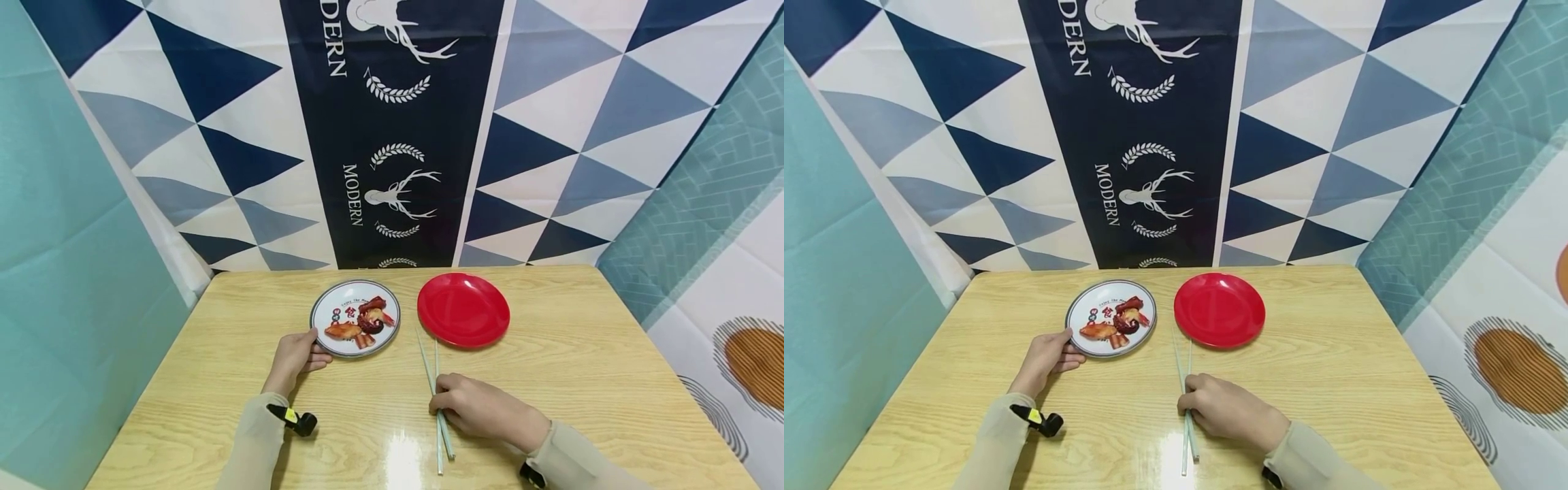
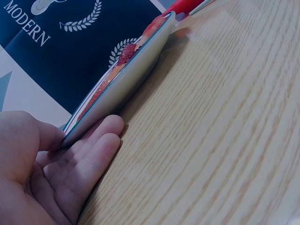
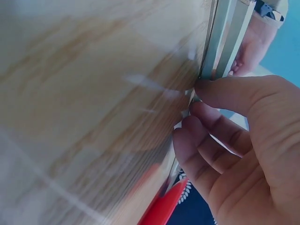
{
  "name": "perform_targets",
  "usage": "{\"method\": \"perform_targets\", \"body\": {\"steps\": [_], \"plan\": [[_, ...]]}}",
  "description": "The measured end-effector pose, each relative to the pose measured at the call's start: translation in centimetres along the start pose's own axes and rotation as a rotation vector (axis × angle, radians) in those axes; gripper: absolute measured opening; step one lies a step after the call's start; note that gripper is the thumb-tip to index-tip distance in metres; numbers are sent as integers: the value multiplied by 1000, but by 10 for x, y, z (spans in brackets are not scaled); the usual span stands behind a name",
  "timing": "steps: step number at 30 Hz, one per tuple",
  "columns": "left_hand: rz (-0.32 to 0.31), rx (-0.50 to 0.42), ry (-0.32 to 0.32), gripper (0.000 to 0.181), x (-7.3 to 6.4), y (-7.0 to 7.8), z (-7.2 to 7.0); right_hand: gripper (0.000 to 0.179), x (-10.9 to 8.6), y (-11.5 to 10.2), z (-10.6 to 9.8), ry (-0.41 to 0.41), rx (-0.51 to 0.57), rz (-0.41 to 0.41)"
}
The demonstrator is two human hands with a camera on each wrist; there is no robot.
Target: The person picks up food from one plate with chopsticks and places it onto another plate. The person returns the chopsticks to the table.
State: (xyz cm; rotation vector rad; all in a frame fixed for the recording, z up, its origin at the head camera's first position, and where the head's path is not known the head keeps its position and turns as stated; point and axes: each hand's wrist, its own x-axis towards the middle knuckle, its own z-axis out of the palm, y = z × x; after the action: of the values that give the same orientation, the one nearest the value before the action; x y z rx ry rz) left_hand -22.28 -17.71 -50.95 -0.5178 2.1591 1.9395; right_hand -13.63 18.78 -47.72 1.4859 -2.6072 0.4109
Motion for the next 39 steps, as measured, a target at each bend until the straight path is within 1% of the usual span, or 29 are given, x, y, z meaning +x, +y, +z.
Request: {"method": "perform_targets", "body": {"steps": [4, 9, 14, 20, 27, 32, 34, 39], "plan": [[1, -1, 0, 52, 0, -1, 0, 20, -1, 0, 0, 5, -3, 11], [1, -2, -1, 52, -1, -1, 0, 21, -1, -1, -1, -16, 10, 33], [2, -7, -4, 51, -1, 0, 0, 20, -1, 0, -1, -11, 26, 15], [2, -10, -4, 52, -2, 0, 0, 22, 1, 1, 1, 13, 5, -8], [1, -10, -2, 52, -1, 0, 0, 23, 3, 1, 1, 6, -2, 0], [-3, -7, 1, 53, -1, 0, 0, 23, 3, 1, 3, 7, 17, -4], [-4, -9, 1, 53, -1, 0, 0, 24, 3, 1, 3, 9, 18, -11], [-1, -9, -2, 52, 0, -1, -1, 27, 4, 1, 4, 14, -18, -47]]}}
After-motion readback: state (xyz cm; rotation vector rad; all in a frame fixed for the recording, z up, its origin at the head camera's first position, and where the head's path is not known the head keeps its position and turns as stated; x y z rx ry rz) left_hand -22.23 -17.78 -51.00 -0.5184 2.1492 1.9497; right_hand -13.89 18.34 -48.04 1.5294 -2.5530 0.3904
